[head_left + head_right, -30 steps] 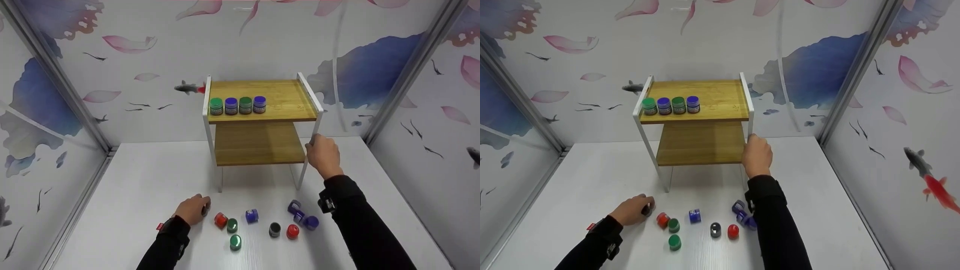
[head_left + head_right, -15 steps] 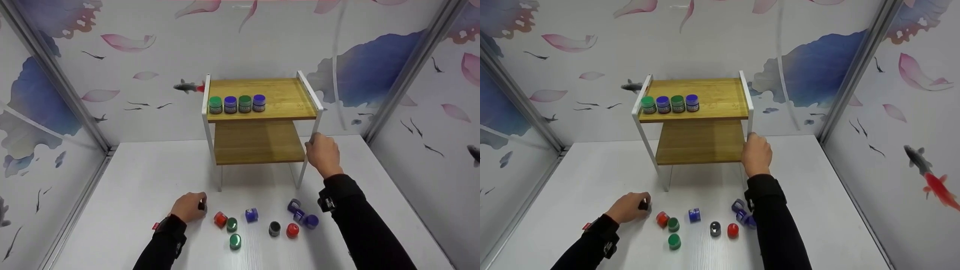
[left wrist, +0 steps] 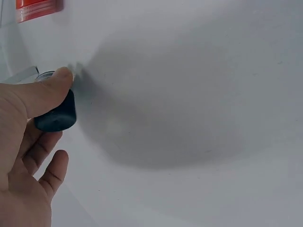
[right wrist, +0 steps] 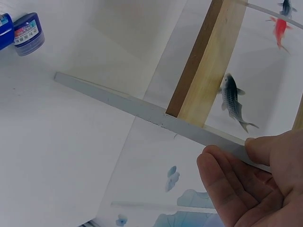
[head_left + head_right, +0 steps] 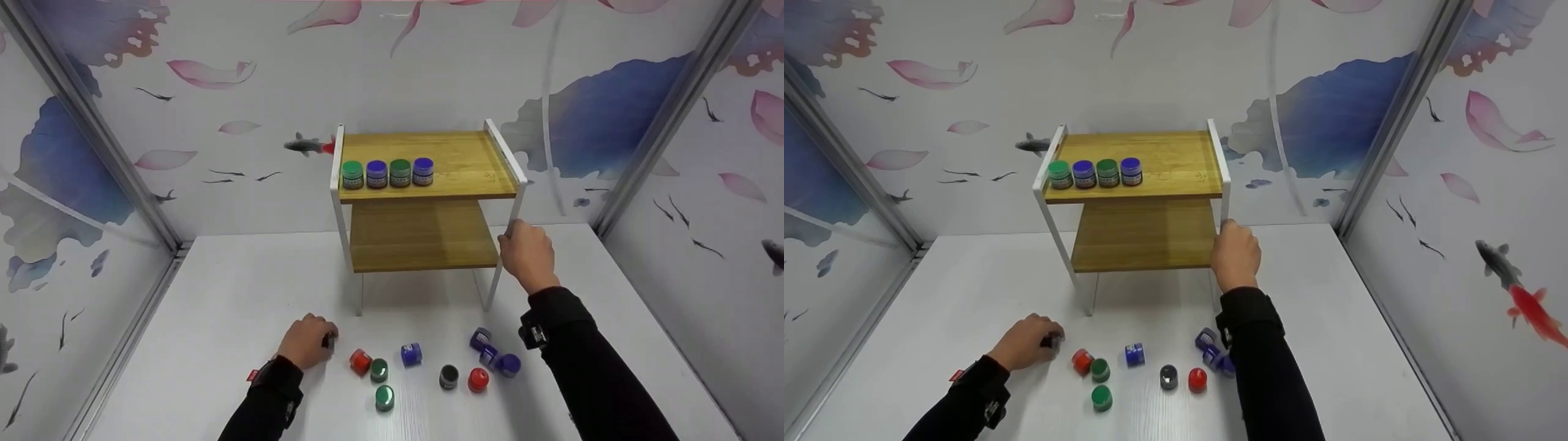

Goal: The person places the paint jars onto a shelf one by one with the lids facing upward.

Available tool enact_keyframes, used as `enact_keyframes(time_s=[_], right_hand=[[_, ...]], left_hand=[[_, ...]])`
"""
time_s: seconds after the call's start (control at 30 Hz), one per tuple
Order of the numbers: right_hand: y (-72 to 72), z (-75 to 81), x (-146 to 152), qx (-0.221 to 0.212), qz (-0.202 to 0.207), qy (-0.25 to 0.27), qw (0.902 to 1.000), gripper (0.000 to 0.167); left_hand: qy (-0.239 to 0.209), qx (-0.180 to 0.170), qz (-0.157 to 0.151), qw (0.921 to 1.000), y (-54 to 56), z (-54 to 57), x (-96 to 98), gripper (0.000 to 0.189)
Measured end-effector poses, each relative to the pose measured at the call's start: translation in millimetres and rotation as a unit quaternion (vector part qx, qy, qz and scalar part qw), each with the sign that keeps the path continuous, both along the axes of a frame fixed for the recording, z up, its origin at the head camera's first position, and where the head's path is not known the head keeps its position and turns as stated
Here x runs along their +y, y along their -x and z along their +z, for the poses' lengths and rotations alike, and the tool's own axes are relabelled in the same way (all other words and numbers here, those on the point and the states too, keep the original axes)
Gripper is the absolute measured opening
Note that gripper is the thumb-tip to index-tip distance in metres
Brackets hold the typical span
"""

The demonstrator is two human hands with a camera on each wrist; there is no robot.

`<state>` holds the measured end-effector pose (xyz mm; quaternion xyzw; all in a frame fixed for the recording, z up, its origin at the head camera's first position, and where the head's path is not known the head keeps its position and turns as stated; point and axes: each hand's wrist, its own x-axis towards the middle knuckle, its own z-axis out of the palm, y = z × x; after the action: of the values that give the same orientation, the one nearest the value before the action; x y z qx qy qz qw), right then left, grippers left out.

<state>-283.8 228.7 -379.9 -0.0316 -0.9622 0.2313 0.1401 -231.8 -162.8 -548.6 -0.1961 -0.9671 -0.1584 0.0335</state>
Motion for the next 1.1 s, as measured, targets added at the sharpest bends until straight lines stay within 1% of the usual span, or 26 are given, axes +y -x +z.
enact_keyframes(time_s=[0.03, 0.07, 0.17, 0.27, 0.37, 0.43, 0.57, 0.67, 0.77, 0.9, 1.0, 1.1], right_hand=[[-0.2, 0.0, 0, -0.001, 0.000, 0.001, 1.0000, 0.021], [-0.4, 0.2, 0, -0.001, 0.000, 0.002, 1.0000, 0.021], [-0.6, 0.6, 1, -0.003, -0.004, 0.003, 1.0000, 0.020], [-0.7, 0.7, 1, 0.002, -0.008, 0.003, 1.0000, 0.020], [-0.5, 0.4, 1, 0.005, -0.008, 0.003, 1.0000, 0.019], [-0.5, 0.5, 1, 0.002, -0.007, 0.005, 1.0000, 0.019], [-0.4, 1.5, 0, -0.007, -0.005, 0.007, 0.9999, 0.020], [-0.5, 2.0, 0, -0.011, -0.006, 0.006, 0.9999, 0.021], [-0.4, 1.6, -1, -0.015, -0.007, 0.007, 0.9998, 0.021], [0.1, 0.2, -2, -0.010, -0.007, 0.003, 0.9999, 0.020], [0.0, -0.3, -2, -0.004, -0.008, 0.000, 1.0000, 0.020], [-0.6, -0.5, -2, -0.003, -0.010, 0.001, 0.9999, 0.019]], left_hand=[[0.002, 0.008, 0.000, 1.0000, 0.5, -0.4, -0.4, 0.021], [-0.002, 0.008, 0.001, 1.0000, 1.1, -0.4, -0.5, 0.021], [-0.026, -0.018, 0.005, 0.9995, 3.2, -0.4, 0.3, 0.021], [-0.031, -0.041, 0.016, 0.9986, 4.9, 0.3, 2.1, 0.025], [-0.026, -0.052, 0.024, 0.9980, 5.4, 0.4, 2.9, 0.031], [-0.023, -0.056, 0.027, 0.9978, 5.3, 1.3, 2.8, 0.030], [-0.033, -0.076, 0.033, 0.9961, 5.1, 4.1, 1.9, 0.025], [-0.047, -0.094, 0.036, 0.9939, 4.5, 7.6, 1.3, 0.026], [-0.059, -0.101, 0.022, 0.9928, 3.7, 9.7, 0.6, 0.024], [-0.068, -0.106, -0.002, 0.9920, 1.8, 10.7, -0.7, 0.022], [-0.072, -0.107, -0.010, 0.9916, 1.1, 11.3, -1.0, 0.016], [-0.076, -0.111, -0.007, 0.9908, 1.6, 11.9, -0.5, 0.013]])
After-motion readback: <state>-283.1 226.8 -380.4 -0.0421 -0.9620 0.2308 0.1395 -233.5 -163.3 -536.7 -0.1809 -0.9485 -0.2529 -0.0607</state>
